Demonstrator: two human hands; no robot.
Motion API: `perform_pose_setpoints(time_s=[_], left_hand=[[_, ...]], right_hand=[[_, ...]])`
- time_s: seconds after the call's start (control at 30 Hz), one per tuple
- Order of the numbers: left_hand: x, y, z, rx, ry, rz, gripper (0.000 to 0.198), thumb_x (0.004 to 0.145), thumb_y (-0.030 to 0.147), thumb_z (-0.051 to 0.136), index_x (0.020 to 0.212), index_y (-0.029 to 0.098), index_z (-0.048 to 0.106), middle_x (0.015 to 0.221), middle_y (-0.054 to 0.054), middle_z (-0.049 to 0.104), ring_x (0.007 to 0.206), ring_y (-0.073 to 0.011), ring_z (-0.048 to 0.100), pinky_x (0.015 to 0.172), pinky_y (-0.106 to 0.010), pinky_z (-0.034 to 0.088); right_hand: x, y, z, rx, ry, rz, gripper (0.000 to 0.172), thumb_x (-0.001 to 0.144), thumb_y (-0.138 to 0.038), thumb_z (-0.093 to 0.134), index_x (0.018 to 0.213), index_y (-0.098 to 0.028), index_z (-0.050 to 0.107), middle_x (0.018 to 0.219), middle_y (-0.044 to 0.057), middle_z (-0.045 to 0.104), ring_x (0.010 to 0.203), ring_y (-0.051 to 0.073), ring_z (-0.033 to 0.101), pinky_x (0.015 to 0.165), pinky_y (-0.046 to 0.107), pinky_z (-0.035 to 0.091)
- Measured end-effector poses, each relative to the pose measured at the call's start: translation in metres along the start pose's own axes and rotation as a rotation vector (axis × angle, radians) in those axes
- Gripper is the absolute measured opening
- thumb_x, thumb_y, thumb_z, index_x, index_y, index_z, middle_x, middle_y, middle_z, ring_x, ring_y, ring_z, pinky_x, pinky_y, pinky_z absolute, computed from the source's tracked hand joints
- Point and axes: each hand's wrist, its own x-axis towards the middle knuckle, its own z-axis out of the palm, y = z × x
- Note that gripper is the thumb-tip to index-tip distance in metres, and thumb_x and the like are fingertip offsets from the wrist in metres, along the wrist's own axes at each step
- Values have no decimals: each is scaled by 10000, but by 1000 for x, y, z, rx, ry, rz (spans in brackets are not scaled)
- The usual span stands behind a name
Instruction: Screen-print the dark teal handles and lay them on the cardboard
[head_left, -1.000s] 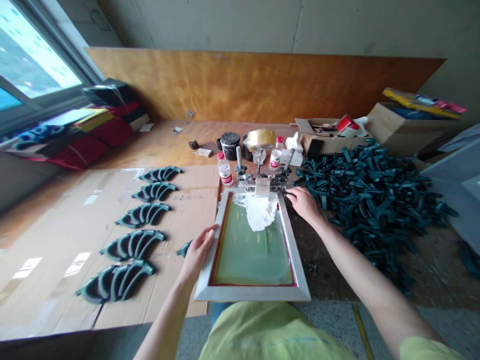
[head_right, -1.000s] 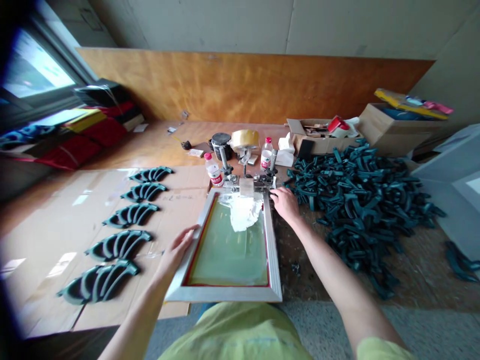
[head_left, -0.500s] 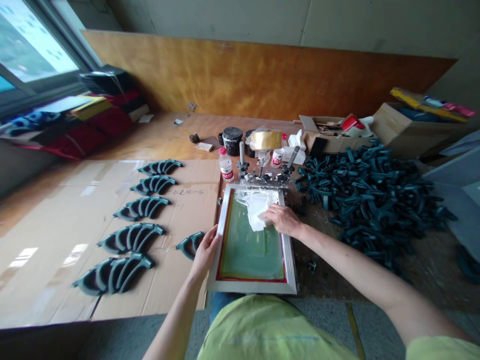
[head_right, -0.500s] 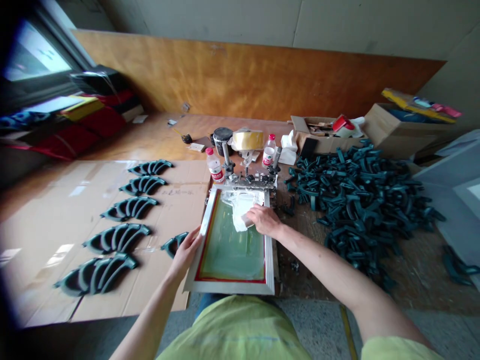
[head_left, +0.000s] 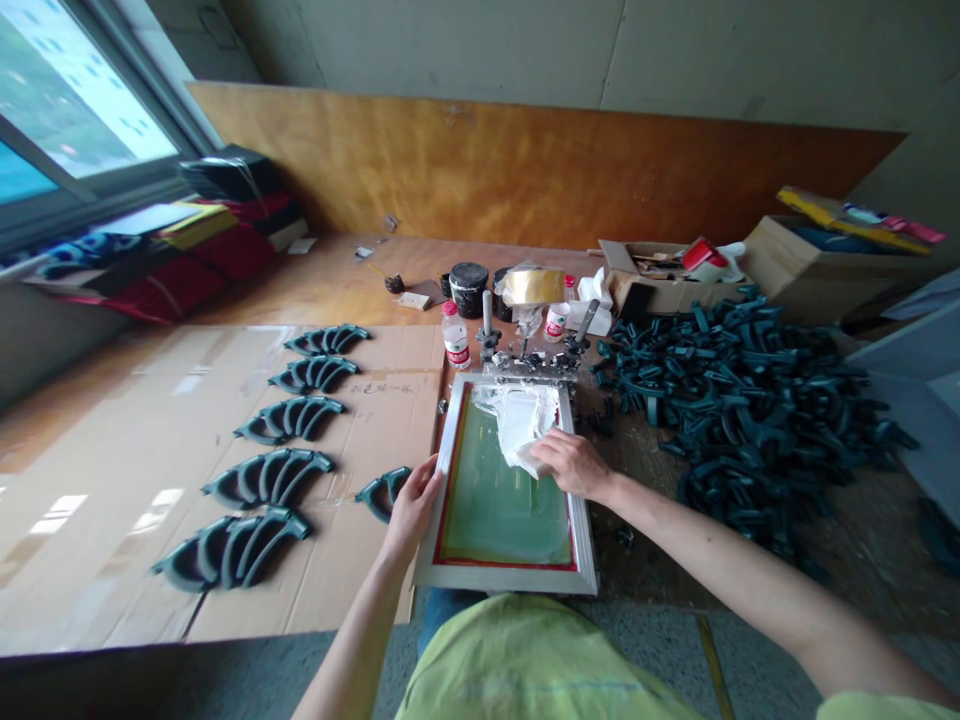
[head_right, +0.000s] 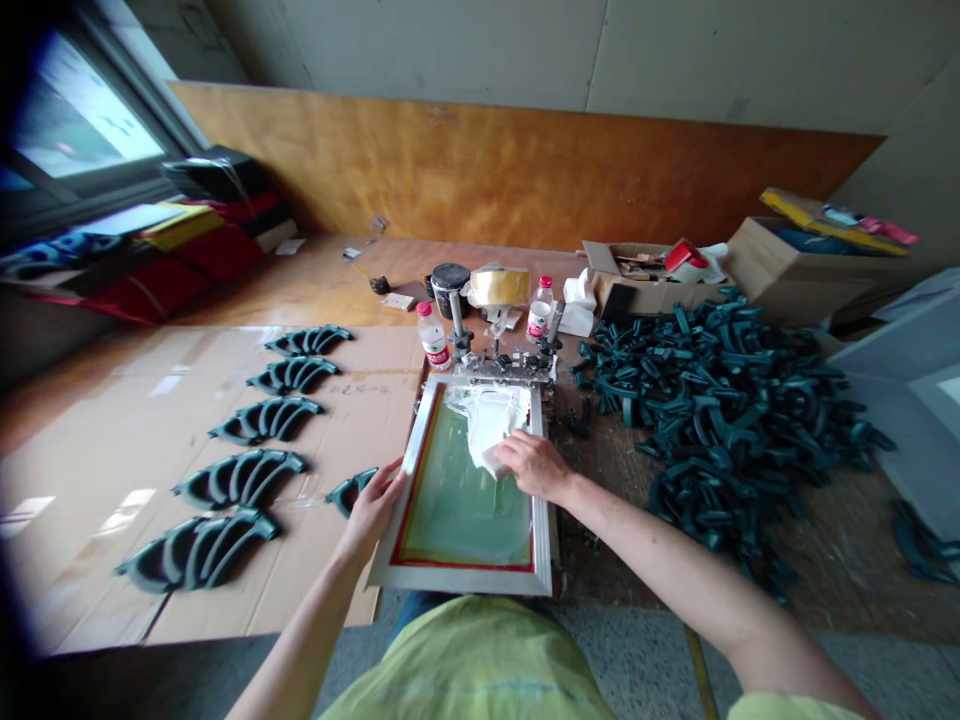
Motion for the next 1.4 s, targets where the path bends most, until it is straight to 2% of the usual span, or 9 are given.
perform_pose_setpoints(time_s=[0.27,0.43,0.57,0.7,0.83,0.93,1.1,1.2,1.4], left_hand=[[-20,55,-5,-8,-92,-25,769,679,540,749,1351,235,533,815,-23,722,663,-184,671,554,-248,505],[-24,113,-3,-30,-89,168,579,723,663,630,1009,165,701,828,-45,709,666,-178,637,557,-260,510],[-6,160,15,-163,-99,411,530,729,603,643,1037,172,647,957,-69,701,774,-195,665,579,-256,521],[11,187,32,-219,-142,403,523,819,651,499,987,168,607,884,-87,690,741,-175,660,526,-218,491],[5,145,48,-294,14,347,508,834,616,535,1151,218,535,888,-45,695,700,-136,654,537,-196,492],[-19,77,67,-171,-174,-78,559,829,605,563,1155,152,564,969,-130,717,707,-187,686,511,-246,515],[-50,-1,77,-332,-180,-393,331,898,444,545,991,133,610,919,-131,731,824,-230,721,598,-289,555],[-40,-21,35,-262,36,-347,275,901,388,519,890,131,615,768,-94,724,678,-191,708,544,-255,528],[-13,-69,-92,131,499,-344,327,840,454,431,698,179,538,531,-72,638,449,-204,609,452,-311,504]], right_hand=[[83,43,-48,22,139,373,659,781,-170,709,1386,-325,499,1056,22,606,875,171,605,804,274,483],[59,84,-70,-11,445,558,492,847,-252,626,1332,-248,547,1117,72,620,875,200,615,815,337,490],[9,86,-41,44,342,700,185,877,-238,559,1000,-186,687,879,64,683,835,220,630,751,324,479],[-14,53,6,89,119,503,227,857,-335,639,1051,-219,658,998,55,682,928,204,615,800,310,456],[-10,23,17,12,30,405,228,839,-258,680,1065,-236,657,1029,48,621,1003,197,550,866,320,413],[-9,-8,16,-7,97,400,112,857,-255,662,961,-217,677,938,42,582,917,182,524,824,305,403],[-14,-50,31,5,43,-65,178,933,-248,536,1045,-237,675,936,44,606,923,182,510,848,314,392],[-16,-2,22,-37,5,-8,220,932,-208,524,1094,-243,670,954,42,635,934,179,523,832,297,404],[-31,161,-35,-476,-13,787,349,893,-74,386,1083,-139,671,1120,171,618,1086,275,476,837,358,418]])
